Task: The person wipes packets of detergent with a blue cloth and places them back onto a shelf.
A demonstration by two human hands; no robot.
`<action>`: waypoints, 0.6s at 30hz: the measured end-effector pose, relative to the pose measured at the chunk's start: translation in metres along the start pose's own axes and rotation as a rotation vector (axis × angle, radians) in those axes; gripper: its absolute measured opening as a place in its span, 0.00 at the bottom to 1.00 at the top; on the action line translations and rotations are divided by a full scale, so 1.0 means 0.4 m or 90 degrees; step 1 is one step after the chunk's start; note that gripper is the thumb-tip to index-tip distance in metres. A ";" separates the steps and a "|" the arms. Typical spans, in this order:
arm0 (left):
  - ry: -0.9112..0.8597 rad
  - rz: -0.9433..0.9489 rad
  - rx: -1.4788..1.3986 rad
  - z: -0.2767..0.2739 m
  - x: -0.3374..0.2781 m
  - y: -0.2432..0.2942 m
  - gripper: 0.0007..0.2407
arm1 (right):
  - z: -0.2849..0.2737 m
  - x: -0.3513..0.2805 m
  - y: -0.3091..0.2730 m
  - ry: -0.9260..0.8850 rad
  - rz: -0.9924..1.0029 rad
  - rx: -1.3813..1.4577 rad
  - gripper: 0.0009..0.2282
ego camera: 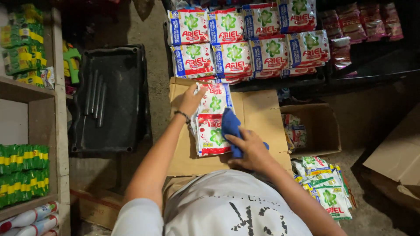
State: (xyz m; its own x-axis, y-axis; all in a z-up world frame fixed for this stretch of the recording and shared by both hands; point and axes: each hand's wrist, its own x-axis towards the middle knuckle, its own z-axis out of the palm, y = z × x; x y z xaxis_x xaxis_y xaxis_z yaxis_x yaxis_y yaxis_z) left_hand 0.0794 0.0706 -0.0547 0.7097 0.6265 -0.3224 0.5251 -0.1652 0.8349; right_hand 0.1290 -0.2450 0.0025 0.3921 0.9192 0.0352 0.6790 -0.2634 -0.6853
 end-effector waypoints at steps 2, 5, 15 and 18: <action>-0.034 -0.069 0.188 0.003 0.029 -0.011 0.28 | 0.065 -0.003 0.018 -0.014 -0.002 -0.261 0.38; -0.092 -0.111 0.271 0.028 0.120 -0.108 0.31 | 0.064 0.003 -0.003 -0.004 -0.009 -0.338 0.38; -0.026 -0.060 0.276 0.077 0.111 -0.185 0.26 | 0.047 -0.009 0.051 0.074 -0.198 -0.350 0.34; 0.096 0.122 0.145 0.098 0.061 -0.167 0.20 | 0.015 -0.026 0.064 0.089 -0.149 -0.308 0.26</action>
State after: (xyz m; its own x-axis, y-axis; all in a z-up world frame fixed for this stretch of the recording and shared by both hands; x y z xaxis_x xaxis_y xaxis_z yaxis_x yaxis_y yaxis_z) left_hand 0.0799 0.0673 -0.1358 0.7372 0.6703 -0.0849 0.4921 -0.4466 0.7473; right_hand 0.1387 -0.2595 -0.0200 0.2527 0.9304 0.2656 0.9528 -0.1915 -0.2357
